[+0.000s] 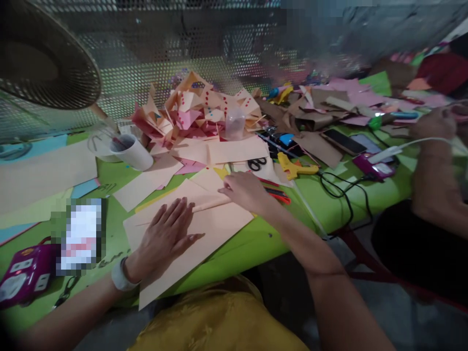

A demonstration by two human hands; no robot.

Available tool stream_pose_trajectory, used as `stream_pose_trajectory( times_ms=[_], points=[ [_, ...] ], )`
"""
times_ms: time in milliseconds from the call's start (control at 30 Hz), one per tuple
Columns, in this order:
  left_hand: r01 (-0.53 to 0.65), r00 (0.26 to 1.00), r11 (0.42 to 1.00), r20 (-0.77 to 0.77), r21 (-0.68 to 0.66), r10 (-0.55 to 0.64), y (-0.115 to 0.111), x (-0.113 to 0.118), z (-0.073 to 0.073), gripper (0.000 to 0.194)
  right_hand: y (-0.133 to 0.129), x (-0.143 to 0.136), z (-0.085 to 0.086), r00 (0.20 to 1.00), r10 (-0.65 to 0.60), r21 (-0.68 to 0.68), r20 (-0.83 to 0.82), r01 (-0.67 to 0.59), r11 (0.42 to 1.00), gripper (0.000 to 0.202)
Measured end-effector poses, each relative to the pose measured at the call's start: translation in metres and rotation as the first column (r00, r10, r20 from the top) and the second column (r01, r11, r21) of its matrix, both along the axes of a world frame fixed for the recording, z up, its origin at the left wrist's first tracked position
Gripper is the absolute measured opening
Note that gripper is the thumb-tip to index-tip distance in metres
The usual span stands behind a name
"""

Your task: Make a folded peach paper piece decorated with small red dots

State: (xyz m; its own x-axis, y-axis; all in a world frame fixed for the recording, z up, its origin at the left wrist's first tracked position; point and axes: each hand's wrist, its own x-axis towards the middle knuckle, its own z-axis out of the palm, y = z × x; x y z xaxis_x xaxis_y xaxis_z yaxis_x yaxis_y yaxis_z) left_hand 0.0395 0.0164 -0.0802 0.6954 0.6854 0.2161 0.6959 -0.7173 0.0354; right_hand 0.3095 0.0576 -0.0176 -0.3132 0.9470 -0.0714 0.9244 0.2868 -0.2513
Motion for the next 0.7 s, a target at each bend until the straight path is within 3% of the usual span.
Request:
stream_pose_trajectory(
  times_ms=[67, 167, 333, 700],
  points=[
    [0.014, 1.0, 1.0, -0.004, 0.007, -0.014, 0.0, -0.001, 0.0, 0.071, -0.014, -0.017, -0.006, 0.996, 0.056, 0.16, -0.067, -0.044, 0.986, 0.039],
    [0.034, 0.999, 0.999, -0.004, 0.028, -0.034, 0.001, -0.002, -0.002, 0.065, -0.035, -0.045, -0.031, 0.948, 0.315, 0.226, -0.035, -0.3, 0.927, 0.072],
    [0.03, 0.999, 0.999, -0.015, 0.042, -0.03, 0.004, -0.001, -0.005, 0.067, -0.046, -0.058, -0.059, 0.948, 0.316, 0.179, 0.051, -0.32, 0.931, 0.088],
    [0.037, 0.999, 0.998, -0.01, 0.042, -0.036, 0.003, -0.001, -0.004, 0.076, -0.047, -0.052, -0.065, 0.945, 0.322, 0.219, 0.047, -0.325, 0.92, 0.088]
  ],
)
